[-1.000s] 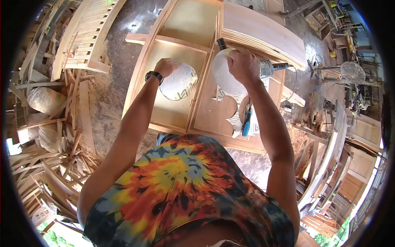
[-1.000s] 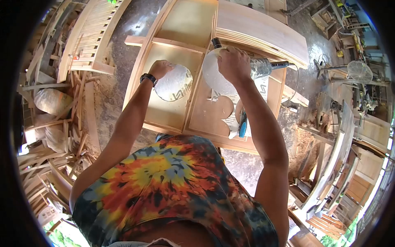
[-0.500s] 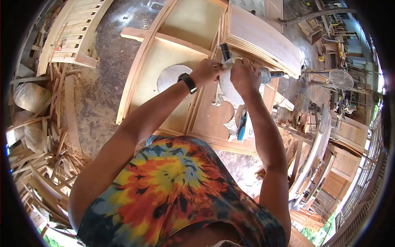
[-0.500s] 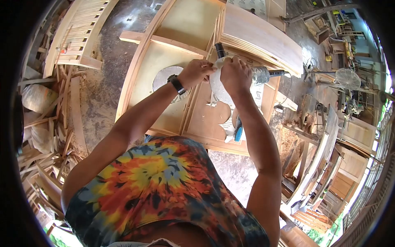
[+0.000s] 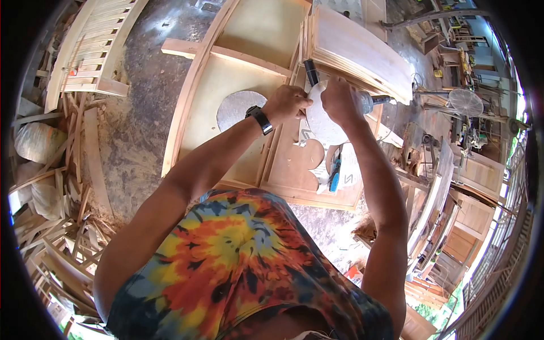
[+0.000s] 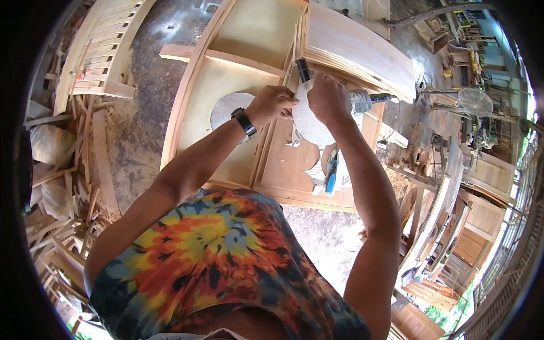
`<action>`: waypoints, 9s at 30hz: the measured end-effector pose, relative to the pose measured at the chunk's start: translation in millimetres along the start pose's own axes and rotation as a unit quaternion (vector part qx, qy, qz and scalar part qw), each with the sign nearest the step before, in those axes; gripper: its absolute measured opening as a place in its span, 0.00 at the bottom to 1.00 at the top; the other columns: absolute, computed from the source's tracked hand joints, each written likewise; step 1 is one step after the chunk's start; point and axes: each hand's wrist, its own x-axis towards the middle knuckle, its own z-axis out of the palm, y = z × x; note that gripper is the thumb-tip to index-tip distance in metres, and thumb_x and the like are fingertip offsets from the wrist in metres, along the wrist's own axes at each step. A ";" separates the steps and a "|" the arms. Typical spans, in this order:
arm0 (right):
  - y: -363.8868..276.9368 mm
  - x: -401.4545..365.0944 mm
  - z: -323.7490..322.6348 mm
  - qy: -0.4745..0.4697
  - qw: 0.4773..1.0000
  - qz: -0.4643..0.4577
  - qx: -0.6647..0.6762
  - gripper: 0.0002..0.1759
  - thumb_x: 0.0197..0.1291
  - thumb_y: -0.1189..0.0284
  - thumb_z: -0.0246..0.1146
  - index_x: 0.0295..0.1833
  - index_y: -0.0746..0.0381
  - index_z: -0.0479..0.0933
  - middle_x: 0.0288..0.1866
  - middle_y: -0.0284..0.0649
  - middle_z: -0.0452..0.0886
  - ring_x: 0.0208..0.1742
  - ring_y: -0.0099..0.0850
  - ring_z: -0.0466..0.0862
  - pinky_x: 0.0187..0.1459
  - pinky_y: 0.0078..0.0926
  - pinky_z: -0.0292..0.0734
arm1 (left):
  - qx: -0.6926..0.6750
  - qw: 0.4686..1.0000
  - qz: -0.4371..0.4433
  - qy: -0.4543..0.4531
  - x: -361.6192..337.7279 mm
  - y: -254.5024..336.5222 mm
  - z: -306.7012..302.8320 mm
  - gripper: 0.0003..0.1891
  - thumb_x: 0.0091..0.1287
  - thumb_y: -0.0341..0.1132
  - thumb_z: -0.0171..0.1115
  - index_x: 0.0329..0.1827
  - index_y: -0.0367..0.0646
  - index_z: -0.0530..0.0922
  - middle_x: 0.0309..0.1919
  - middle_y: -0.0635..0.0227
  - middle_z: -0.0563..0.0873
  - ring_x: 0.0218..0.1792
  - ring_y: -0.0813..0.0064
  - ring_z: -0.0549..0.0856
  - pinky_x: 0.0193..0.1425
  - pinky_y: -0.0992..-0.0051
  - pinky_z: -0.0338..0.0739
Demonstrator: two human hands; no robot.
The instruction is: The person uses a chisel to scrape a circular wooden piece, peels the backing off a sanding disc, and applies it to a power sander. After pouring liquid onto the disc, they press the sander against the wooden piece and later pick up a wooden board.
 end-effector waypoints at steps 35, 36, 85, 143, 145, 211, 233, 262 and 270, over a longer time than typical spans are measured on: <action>-3.3 -16.0 45.9 0.257 0.940 0.027 0.224 0.05 0.61 0.77 0.65 0.40 0.64 0.76 0.40 0.50 0.80 0.47 0.53 0.81 0.49 0.52 0.75 | -0.096 0.981 -0.166 0.018 6.7 12.0 2.5 0.09 0.73 0.32 0.66 0.49 0.35 0.80 0.32 0.65 0.87 0.27 0.75 0.89 0.31 0.75 0.87; -4.2 -16.9 48.7 0.275 0.931 0.039 0.237 0.04 0.61 0.78 0.64 0.40 0.64 0.76 0.39 0.51 0.79 0.46 0.53 0.81 0.48 0.52 0.75 | -0.118 0.979 -0.167 0.023 5.4 11.9 2.8 0.10 0.73 0.31 0.66 0.50 0.34 0.80 0.32 0.64 0.87 0.27 0.75 0.89 0.31 0.75 0.87; 79.1 -11.3 6.3 0.206 0.915 -0.310 -0.158 0.04 0.48 0.71 0.65 0.29 0.58 0.76 0.35 0.38 0.77 0.43 0.35 0.81 0.48 0.35 0.76 | 0.173 0.985 0.016 -0.017 48.6 9.8 -3.6 0.22 0.68 0.35 0.56 0.59 0.31 0.84 0.32 0.40 0.87 0.35 0.53 0.89 0.47 0.61 0.82; 78.0 -0.3 23.6 0.239 0.953 -0.111 0.149 0.06 0.65 0.81 0.65 0.44 0.62 0.76 0.43 0.43 0.81 0.41 0.45 0.86 0.38 0.42 0.82 | 0.151 0.988 0.034 -0.030 60.3 -13.1 3.0 0.21 0.76 0.37 0.56 0.67 0.38 0.83 0.24 0.72 0.78 0.27 0.81 0.76 0.36 0.72 0.74; 83.4 1.6 13.5 0.228 0.947 -0.137 0.182 0.02 0.69 0.78 0.62 0.44 0.62 0.76 0.45 0.44 0.82 0.39 0.46 0.87 0.38 0.44 0.84 | 0.121 0.990 0.074 -0.005 60.6 -16.7 4.8 0.11 0.74 0.35 0.57 0.42 0.35 0.82 0.27 0.52 0.83 0.30 0.58 0.84 0.41 0.61 0.78; 120.1 -39.1 45.6 0.291 0.903 -0.002 0.317 0.03 0.61 0.78 0.66 0.36 0.65 0.84 0.34 0.51 0.88 0.33 0.49 0.89 0.38 0.40 0.84 | 0.129 0.990 -0.041 0.036 94.0 5.7 2.9 0.14 0.64 0.38 0.74 0.37 0.33 0.88 0.29 0.66 0.89 0.31 0.78 0.84 0.43 0.69 0.82; 106.0 -175.3 131.3 0.072 0.597 0.207 0.772 0.12 0.69 0.71 0.67 0.46 0.72 0.85 0.34 0.38 0.87 0.29 0.23 0.85 0.35 0.21 0.83 | 0.633 0.622 0.341 -0.310 98.0 65.7 105.5 0.06 0.61 0.31 0.67 0.39 0.44 0.87 0.44 0.69 0.88 0.51 0.64 0.84 0.60 0.65 0.79; 91.9 -160.5 140.8 0.028 0.487 0.236 0.841 0.11 0.65 0.72 0.68 0.42 0.70 0.85 0.35 0.40 0.86 0.32 0.25 0.86 0.34 0.24 0.81 | 0.537 0.657 0.354 -0.395 118.9 65.2 124.9 0.06 0.64 0.30 0.71 0.43 0.46 0.88 0.45 0.65 0.88 0.47 0.59 0.86 0.53 0.60 0.83; 92.6 -177.5 152.1 0.038 0.486 0.228 0.843 0.12 0.62 0.69 0.71 0.45 0.67 0.84 0.35 0.36 0.85 0.32 0.27 0.85 0.34 0.27 0.80 | 0.493 0.681 0.239 -0.486 146.6 59.7 121.2 0.06 0.67 0.28 0.64 0.39 0.47 0.89 0.36 0.59 0.89 0.42 0.54 0.87 0.49 0.57 0.82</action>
